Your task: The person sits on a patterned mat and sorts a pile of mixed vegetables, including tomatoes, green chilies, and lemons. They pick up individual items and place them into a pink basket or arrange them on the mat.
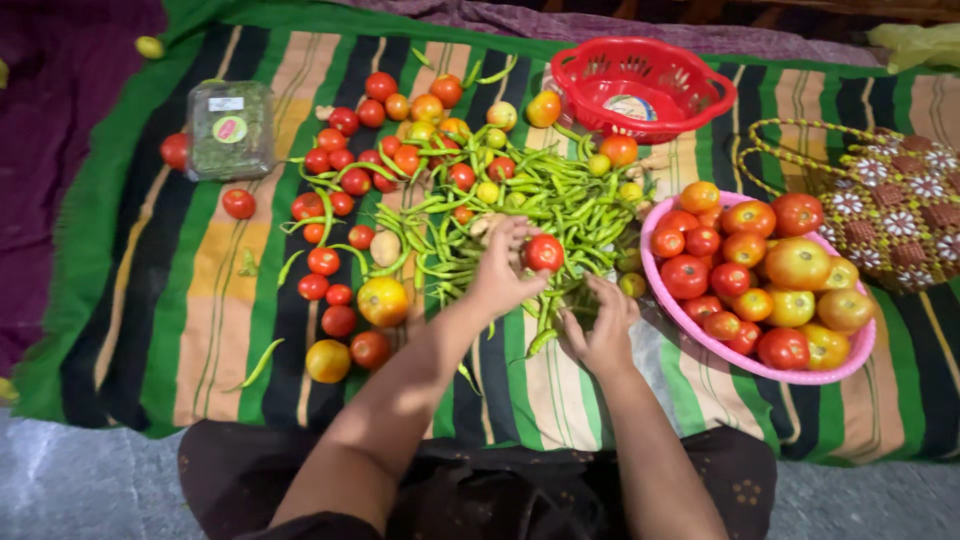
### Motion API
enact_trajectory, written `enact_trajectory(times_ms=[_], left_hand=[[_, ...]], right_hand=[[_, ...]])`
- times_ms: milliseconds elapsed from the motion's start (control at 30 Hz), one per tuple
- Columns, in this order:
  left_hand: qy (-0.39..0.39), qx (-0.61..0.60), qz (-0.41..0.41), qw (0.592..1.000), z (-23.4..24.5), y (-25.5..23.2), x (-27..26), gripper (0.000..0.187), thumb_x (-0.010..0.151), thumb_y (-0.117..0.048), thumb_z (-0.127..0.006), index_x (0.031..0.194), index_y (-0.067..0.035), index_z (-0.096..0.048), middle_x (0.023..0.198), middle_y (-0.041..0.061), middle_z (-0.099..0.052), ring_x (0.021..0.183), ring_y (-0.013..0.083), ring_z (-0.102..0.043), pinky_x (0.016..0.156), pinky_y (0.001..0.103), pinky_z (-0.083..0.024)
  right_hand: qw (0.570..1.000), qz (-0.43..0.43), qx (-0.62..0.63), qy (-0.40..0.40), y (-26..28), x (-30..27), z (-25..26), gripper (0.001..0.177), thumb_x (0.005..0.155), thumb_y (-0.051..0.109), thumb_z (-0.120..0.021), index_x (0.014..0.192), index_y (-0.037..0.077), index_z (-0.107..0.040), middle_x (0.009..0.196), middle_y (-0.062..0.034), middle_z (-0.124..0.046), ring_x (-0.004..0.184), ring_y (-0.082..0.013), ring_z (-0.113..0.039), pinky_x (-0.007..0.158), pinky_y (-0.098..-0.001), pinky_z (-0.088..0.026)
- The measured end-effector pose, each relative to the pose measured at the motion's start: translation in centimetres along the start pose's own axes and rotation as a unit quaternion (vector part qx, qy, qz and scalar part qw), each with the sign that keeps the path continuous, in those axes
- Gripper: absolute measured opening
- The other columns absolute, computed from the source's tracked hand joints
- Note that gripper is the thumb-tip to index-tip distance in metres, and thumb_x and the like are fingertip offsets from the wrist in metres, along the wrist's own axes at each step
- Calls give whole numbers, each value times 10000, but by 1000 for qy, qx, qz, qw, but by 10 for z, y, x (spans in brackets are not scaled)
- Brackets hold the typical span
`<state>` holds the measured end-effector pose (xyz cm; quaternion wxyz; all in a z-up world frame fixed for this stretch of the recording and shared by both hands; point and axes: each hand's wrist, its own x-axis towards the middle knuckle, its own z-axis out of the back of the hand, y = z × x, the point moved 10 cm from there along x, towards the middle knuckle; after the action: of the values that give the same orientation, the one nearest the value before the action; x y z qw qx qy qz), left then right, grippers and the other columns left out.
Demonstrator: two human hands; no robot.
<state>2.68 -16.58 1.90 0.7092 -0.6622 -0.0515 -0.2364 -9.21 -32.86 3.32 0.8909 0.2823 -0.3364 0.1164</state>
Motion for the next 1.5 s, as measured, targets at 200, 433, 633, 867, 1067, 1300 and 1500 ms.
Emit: enact_trajectory(times_ms=[200, 433, 633, 867, 1067, 1300, 1500], left_hand=[[-1, -48, 10, 999, -58, 14, -14, 867, 707, -106, -910, 1417, -30, -418, 1255, 131, -617, 1079, 215, -669, 850, 348, -586], [26, 4, -70, 997, -70, 28, -32, 658, 866, -144, -824, 1390, -1, -453, 1255, 166, -623, 1108, 254, -658, 959, 380, -557], [34, 168, -151, 973, -70, -1, -40, 378, 997, -154, -645, 1324, -12, -521, 1295, 213, -606, 1198, 377, -586, 1049, 443, -482], [50, 221, -164, 960, -77, -12, -38, 329, 929, -125, -659, 1241, -45, -591, 1245, 174, -632, 1212, 381, -578, 1078, 480, -451], [48, 228, -176, 956, -81, -5, -38, 277, 925, -122, -649, 1191, -51, -616, 1214, 164, -649, 1202, 368, -586, 1073, 477, -452], [42, 225, -200, 953, -81, -2, -41, 279, 909, -94, -647, 1183, -49, -621, 1201, 165, -649, 1188, 374, -587, 1070, 482, -454], [34, 222, -215, 951, -82, -4, -42, 258, 912, -85, -648, 1167, -48, -625, 1189, 160, -653, 1169, 370, -593, 1063, 482, -462]], right_hand=[[992, -74, 98, 26, -10, 14, 7, 811, 761, 131, -834, 1441, -30, -423, 1408, -241, -527, 1293, -424, -544, 1091, -474, -441], [995, -78, 63, 26, -16, 26, 28, 590, 787, 102, -834, 1314, 10, -583, 1302, -213, -653, 1202, -389, -645, 1029, -424, -521], [997, -55, 44, -13, -11, 36, 53, 586, 775, 106, -851, 1282, -6, -581, 1274, -215, -652, 1162, -378, -653, 1000, -418, -533], [993, -75, 16, -85, -25, 39, 99, 599, 794, 84, -800, 1334, -4, -556, 1279, -205, -619, 1171, -358, -637, 993, -417, -535], [994, -83, -31, -62, -60, 89, 160, 601, 806, 143, -802, 1333, 10, -544, 1297, -227, -544, 1226, -375, -563, 1026, -449, -508], [967, -105, -112, 202, -112, 161, 155, 625, 647, 61, -836, 1236, 63, -626, 1233, -176, -606, 1169, -375, -593, 1007, -442, -495], [929, -123, -117, 330, -155, 157, 110, 635, 670, 4, -784, 1278, 110, -632, 1292, -162, -625, 1202, -370, -602, 1022, -430, -500]])
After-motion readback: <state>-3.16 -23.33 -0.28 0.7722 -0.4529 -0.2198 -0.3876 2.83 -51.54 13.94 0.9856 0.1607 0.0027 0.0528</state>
